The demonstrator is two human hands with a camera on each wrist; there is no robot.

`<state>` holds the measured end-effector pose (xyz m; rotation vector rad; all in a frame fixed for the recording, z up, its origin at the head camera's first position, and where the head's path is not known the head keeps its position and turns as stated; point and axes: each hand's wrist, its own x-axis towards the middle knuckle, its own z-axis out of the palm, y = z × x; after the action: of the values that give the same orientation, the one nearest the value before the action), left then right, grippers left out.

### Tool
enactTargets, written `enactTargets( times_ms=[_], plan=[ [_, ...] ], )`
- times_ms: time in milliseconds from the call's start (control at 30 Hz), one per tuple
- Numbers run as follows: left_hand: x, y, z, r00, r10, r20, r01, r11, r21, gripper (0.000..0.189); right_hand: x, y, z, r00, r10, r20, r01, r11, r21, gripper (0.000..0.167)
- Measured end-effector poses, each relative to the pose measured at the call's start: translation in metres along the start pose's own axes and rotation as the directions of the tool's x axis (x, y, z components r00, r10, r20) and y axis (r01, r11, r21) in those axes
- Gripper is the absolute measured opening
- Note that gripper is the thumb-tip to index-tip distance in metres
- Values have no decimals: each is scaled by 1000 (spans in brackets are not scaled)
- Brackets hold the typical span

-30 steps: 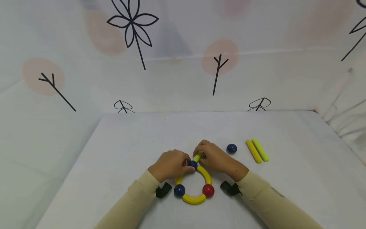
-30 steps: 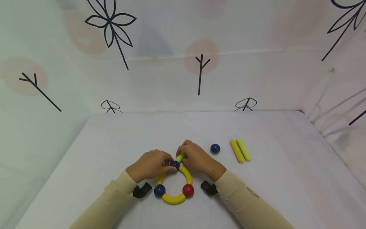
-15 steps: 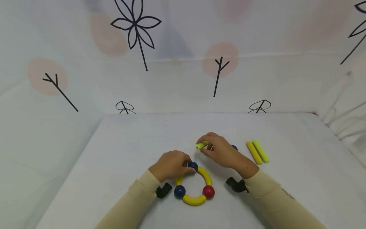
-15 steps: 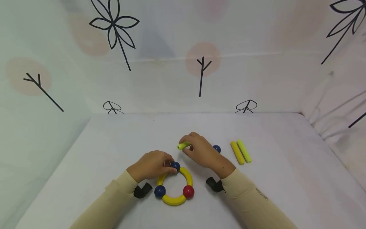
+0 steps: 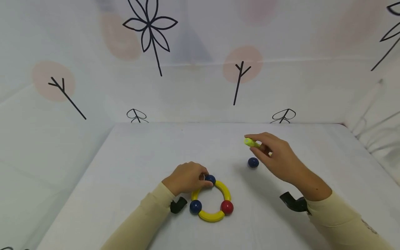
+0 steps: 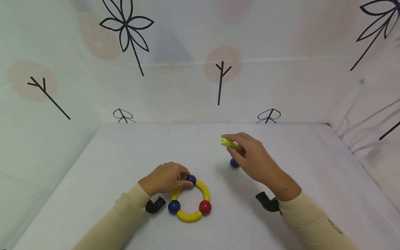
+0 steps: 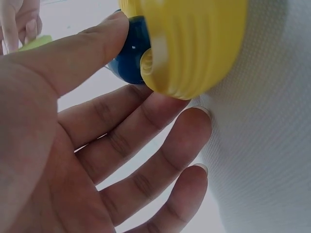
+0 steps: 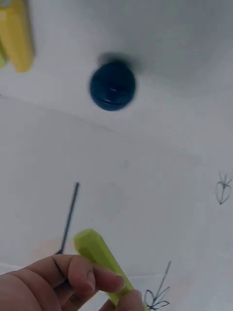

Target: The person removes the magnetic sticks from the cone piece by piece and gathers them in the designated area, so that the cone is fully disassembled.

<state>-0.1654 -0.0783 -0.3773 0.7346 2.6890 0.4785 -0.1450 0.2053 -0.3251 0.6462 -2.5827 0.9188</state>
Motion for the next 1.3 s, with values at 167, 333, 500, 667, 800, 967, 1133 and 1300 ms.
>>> enactTargets(
  times_ms=[167,333,500,667,800,967,1133,1300],
  plan=[
    [0,0,0,1000,4,2,-4,1000,-8,37,-16,19,-18,986,-19,-163,6,997,-77,45],
    [0,-1,0,1000,5,6,-5,1000,-19,37,-25,45,-28,969,107,-224,-124,990,-64,44],
    [2,-2,0,1000,21,3,-21,999,-30,36,-32,74,-28,941,298,-157,-308,950,-44,45],
    [3,-3,0,1000,27,-1,-27,999,-20,36,-36,96,-28,900,436,-27,-436,895,-95,52],
    [2,-3,1,1000,15,4,-15,1000,-22,38,-39,108,-27,860,506,71,-492,857,-153,56],
    [2,-2,0,1000,2,7,-2,1000,-24,39,-40,120,-28,806,552,212,-511,831,-223,60],
    [1,-2,1,1000,1,9,-1,1000,-24,39,-43,126,-26,779,546,309,-489,837,-247,58],
    [1,-2,1,1000,6,2,-6,999,-35,38,-43,126,-29,751,562,346,-499,827,-260,55]
  ],
)
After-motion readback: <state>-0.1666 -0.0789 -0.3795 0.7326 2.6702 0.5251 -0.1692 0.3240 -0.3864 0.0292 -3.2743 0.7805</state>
